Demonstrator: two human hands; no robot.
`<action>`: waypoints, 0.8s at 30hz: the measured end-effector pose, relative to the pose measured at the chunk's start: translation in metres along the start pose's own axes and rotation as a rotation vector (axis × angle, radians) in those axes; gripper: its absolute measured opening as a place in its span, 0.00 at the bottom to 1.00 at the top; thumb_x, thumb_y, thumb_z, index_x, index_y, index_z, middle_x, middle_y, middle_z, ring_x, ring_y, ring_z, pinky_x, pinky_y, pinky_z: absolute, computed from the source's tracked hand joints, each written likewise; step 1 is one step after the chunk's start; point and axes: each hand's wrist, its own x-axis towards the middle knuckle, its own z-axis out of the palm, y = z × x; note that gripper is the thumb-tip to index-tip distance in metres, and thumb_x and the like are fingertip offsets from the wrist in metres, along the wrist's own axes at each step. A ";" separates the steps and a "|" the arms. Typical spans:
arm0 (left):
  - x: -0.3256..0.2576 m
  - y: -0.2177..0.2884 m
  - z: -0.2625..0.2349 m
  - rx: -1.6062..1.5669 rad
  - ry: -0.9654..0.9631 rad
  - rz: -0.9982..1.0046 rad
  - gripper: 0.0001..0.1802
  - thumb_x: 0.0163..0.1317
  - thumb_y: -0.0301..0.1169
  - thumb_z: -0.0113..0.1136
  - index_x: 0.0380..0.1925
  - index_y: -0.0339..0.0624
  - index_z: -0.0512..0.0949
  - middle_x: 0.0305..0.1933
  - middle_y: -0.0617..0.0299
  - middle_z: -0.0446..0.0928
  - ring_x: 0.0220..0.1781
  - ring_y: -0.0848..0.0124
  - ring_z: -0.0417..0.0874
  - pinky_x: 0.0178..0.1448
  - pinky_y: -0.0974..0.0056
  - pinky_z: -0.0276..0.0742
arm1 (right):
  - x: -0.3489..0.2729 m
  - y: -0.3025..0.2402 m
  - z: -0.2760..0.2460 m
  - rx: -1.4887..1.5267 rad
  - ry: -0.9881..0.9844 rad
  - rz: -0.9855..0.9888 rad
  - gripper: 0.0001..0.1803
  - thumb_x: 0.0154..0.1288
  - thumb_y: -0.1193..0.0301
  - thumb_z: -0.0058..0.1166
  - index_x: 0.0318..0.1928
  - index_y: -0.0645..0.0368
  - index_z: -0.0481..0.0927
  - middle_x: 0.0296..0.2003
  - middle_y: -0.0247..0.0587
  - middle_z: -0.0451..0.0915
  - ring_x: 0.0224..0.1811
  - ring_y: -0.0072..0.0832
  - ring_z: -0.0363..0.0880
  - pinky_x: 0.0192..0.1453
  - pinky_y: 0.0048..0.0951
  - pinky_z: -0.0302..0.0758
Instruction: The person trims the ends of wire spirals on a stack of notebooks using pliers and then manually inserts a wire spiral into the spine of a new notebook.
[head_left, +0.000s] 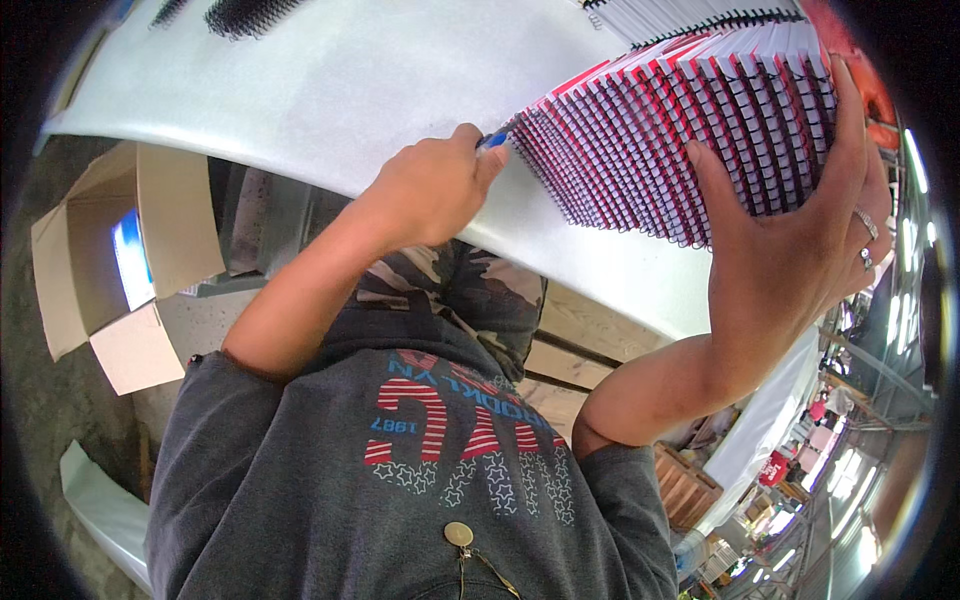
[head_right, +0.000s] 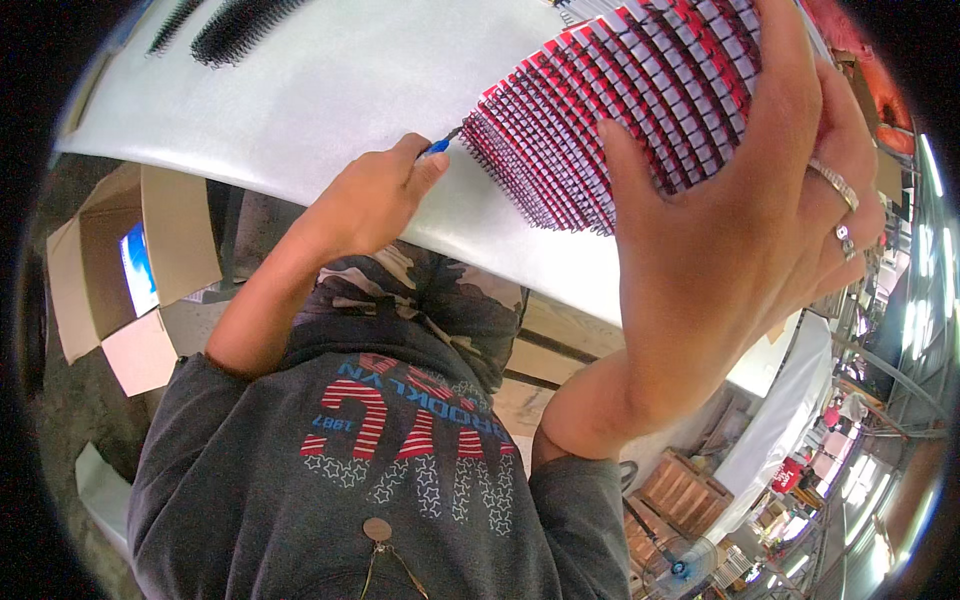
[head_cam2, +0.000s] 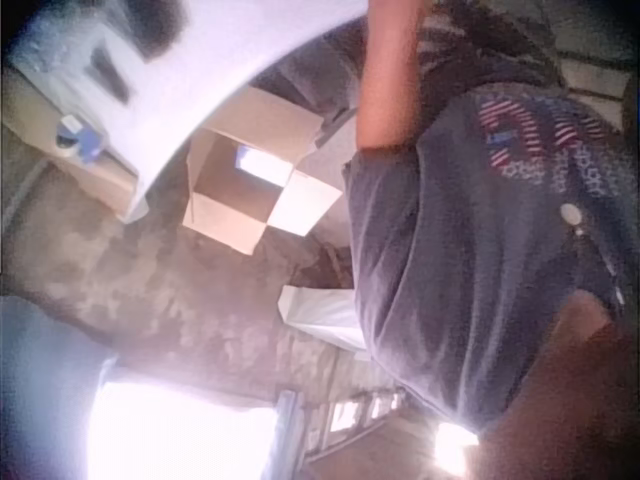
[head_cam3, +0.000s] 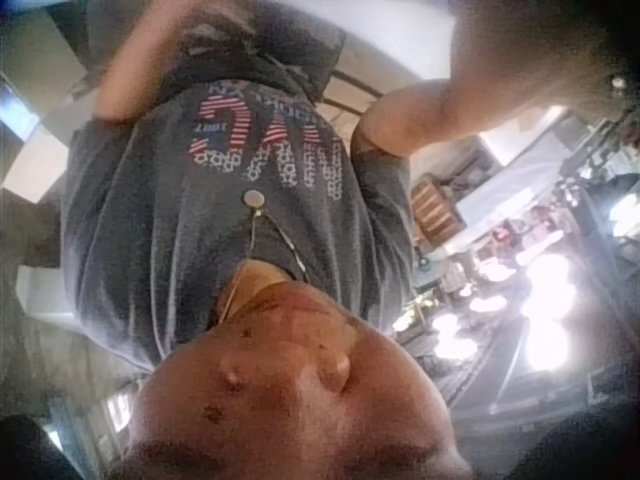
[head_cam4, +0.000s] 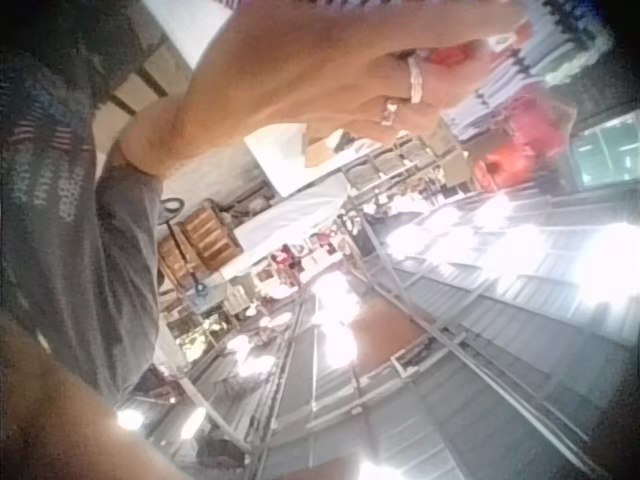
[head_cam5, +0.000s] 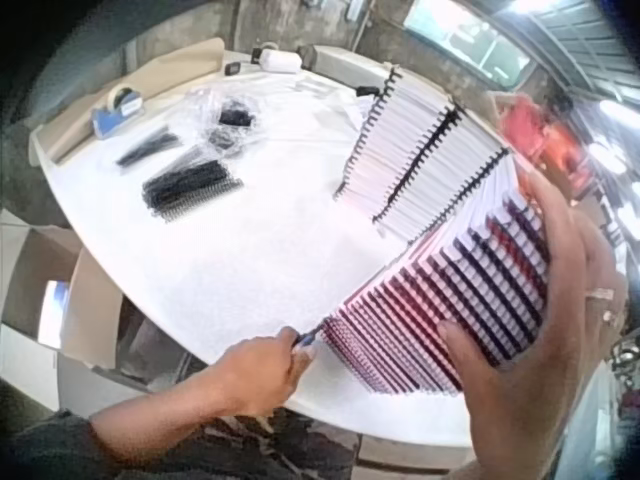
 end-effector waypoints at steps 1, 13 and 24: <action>-0.002 0.004 0.001 0.339 0.108 0.024 0.31 0.70 0.52 0.36 0.49 0.32 0.70 0.32 0.56 0.74 0.32 0.68 0.77 0.35 0.62 0.74 | 0.000 0.000 0.000 -0.008 0.006 0.002 0.50 0.33 0.53 0.75 0.62 0.30 0.66 0.53 0.30 0.75 0.58 0.31 0.70 0.63 0.46 0.59; 0.006 -0.026 -0.005 -1.004 -0.427 -0.146 0.34 0.69 0.56 0.30 0.56 0.37 0.68 0.39 0.54 0.76 0.44 0.62 0.82 0.41 0.57 0.81 | -0.004 0.001 0.001 0.037 0.001 0.044 0.49 0.33 0.52 0.74 0.62 0.27 0.66 0.54 0.28 0.74 0.61 0.31 0.66 0.64 0.50 0.55; 0.014 -0.040 -0.005 -1.308 -0.616 -0.076 0.30 0.71 0.52 0.32 0.53 0.37 0.70 0.34 0.58 0.76 0.35 0.65 0.80 0.32 0.57 0.81 | -0.003 0.006 0.005 0.072 -0.002 0.003 0.48 0.35 0.53 0.73 0.62 0.29 0.66 0.50 0.26 0.78 0.61 0.29 0.67 0.64 0.48 0.55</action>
